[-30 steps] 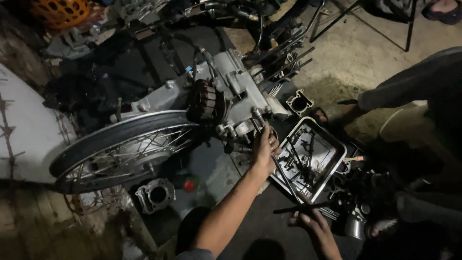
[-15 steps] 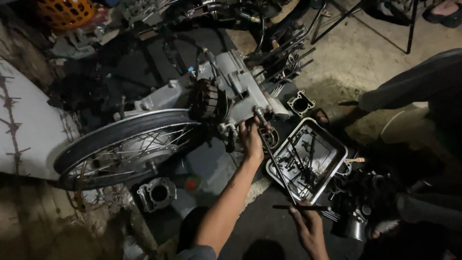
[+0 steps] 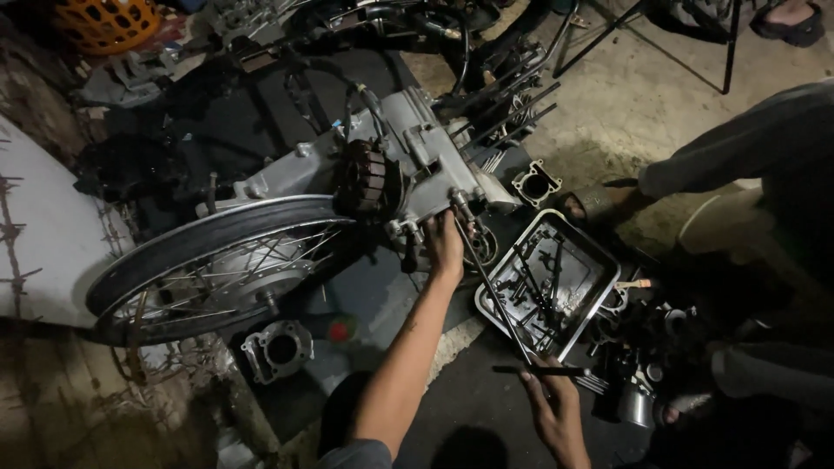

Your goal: A person is repairing a motorcycle engine block, using a metal rod to adjust internal components and organizing parts in a tray.

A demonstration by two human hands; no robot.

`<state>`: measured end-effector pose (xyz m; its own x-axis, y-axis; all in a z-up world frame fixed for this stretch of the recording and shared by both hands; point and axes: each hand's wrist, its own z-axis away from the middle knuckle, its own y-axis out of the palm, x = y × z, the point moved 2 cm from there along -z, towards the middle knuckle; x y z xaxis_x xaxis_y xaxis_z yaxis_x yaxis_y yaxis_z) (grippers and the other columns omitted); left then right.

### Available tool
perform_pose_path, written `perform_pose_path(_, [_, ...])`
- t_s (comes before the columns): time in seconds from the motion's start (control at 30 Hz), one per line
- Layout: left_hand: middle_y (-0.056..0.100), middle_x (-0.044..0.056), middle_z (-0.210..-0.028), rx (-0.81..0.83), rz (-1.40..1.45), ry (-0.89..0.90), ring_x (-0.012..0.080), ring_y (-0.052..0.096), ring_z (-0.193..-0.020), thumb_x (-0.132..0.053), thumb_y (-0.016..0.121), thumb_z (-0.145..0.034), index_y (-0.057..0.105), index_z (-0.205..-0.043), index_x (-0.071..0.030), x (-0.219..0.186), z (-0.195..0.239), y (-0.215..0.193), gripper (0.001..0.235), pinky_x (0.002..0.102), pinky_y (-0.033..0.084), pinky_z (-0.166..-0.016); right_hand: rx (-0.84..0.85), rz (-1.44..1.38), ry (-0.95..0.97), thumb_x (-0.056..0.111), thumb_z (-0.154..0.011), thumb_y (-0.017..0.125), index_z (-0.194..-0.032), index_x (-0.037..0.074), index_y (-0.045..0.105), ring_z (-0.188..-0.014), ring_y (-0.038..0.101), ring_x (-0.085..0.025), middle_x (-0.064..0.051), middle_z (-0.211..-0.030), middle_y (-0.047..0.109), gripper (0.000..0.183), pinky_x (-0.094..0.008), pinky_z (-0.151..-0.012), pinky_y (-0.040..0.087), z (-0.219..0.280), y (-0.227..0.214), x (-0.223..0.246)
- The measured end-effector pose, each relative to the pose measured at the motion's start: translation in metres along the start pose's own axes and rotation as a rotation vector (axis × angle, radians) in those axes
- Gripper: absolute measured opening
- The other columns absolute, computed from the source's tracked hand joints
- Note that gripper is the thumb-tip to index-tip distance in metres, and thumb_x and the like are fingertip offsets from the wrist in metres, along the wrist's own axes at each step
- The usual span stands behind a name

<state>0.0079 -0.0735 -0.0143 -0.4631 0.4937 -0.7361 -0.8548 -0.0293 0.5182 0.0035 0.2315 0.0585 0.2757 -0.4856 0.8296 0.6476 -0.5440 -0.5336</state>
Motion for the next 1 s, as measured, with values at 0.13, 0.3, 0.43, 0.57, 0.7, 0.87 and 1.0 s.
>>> perform_pose_path(0.13, [0.059, 0.007, -0.078, 0.102, 0.18, 0.007, 0.0146, 0.055, -0.057, -0.009, 0.05, -0.099, 0.054, -0.11, -0.004, -0.01, 0.011, 0.006, 0.012, 0.028, 0.046, -0.051, -0.022, 0.087, -0.009, 0.016, -0.087, 0.071, -0.117, 0.0, 0.076, -0.083, 0.067, -0.021, -0.009, -0.101, 0.073, 0.034, -0.033, -0.075, 0.052, 0.007, -0.007, -0.01])
perform_pose_path(0.3, [0.059, 0.012, -0.096, 0.112, 0.114, 0.001, 0.0159, 0.05, -0.051, -0.009, 0.048, -0.088, 0.042, -0.141, -0.011, -0.044, 0.059, 0.016, 0.054, 0.028, 0.044, -0.048, 0.03, 0.001, 0.032, 0.013, -0.087, 0.07, -0.12, -0.001, 0.076, -0.108, 0.071, -0.029, -0.015, -0.122, 0.07, 0.036, -0.041, -0.095, 0.055, 0.022, -0.025, -0.055])
perform_pose_path(0.43, [0.055, 0.006, -0.08, 0.164, 0.169, -0.099, 0.0129, 0.054, -0.054, -0.019, 0.059, -0.093, 0.03, -0.148, -0.018, -0.048, 0.078, 0.021, 0.063, 0.027, 0.043, -0.047, 0.019, 0.069, 0.157, 0.022, -0.088, 0.073, -0.118, -0.004, 0.075, -0.097, 0.065, -0.021, -0.009, -0.107, 0.062, 0.04, -0.034, -0.086, 0.052, 0.033, -0.043, -0.052])
perform_pose_path(0.57, [0.058, 0.009, -0.112, -0.006, 0.071, 0.015, 0.0188, 0.059, -0.091, -0.033, 0.057, -0.094, 0.054, -0.122, -0.006, -0.017, 0.07, 0.013, 0.039, 0.033, 0.051, -0.08, 0.036, 0.104, -0.025, 0.014, -0.083, 0.073, -0.113, 0.0, 0.074, -0.098, 0.067, -0.02, -0.006, -0.11, 0.068, 0.033, -0.032, -0.089, 0.052, 0.043, -0.065, -0.083])
perform_pose_path(0.7, [0.074, 0.007, -0.096, -0.066, 0.078, 0.114, 0.014, 0.065, -0.081, -0.022, 0.066, -0.099, 0.067, -0.106, -0.003, -0.006, 0.089, 0.013, 0.021, 0.028, 0.054, -0.076, 0.052, 0.12, -0.067, 0.01, -0.078, 0.074, -0.108, 0.001, 0.076, -0.091, 0.066, -0.019, -0.005, -0.104, 0.067, 0.031, -0.03, -0.081, 0.051, 0.05, -0.094, -0.079])
perform_pose_path(0.87, [0.072, 0.013, -0.091, 0.038, 0.225, -0.057, 0.0206, 0.068, -0.068, -0.013, 0.068, -0.096, 0.057, -0.114, -0.004, 0.04, 0.102, 0.022, 0.023, 0.029, 0.056, -0.059, -0.029, 0.236, 0.043, 0.02, -0.086, 0.07, -0.107, 0.003, 0.075, -0.089, 0.065, -0.019, -0.003, -0.114, 0.067, 0.027, -0.031, -0.076, 0.051, 0.068, -0.135, -0.079])
perform_pose_path(1.0, [0.07, 0.012, -0.092, 0.234, 0.183, -0.161, 0.0217, 0.068, -0.072, -0.014, 0.061, -0.101, 0.06, -0.117, -0.007, 0.102, 0.103, 0.032, 0.018, 0.031, 0.058, -0.065, -0.148, 0.106, 0.088, 0.006, -0.093, 0.064, -0.105, 0.0, 0.073, -0.075, 0.06, -0.016, -0.005, -0.095, 0.071, 0.016, -0.028, -0.07, 0.048, 0.086, -0.167, -0.091])
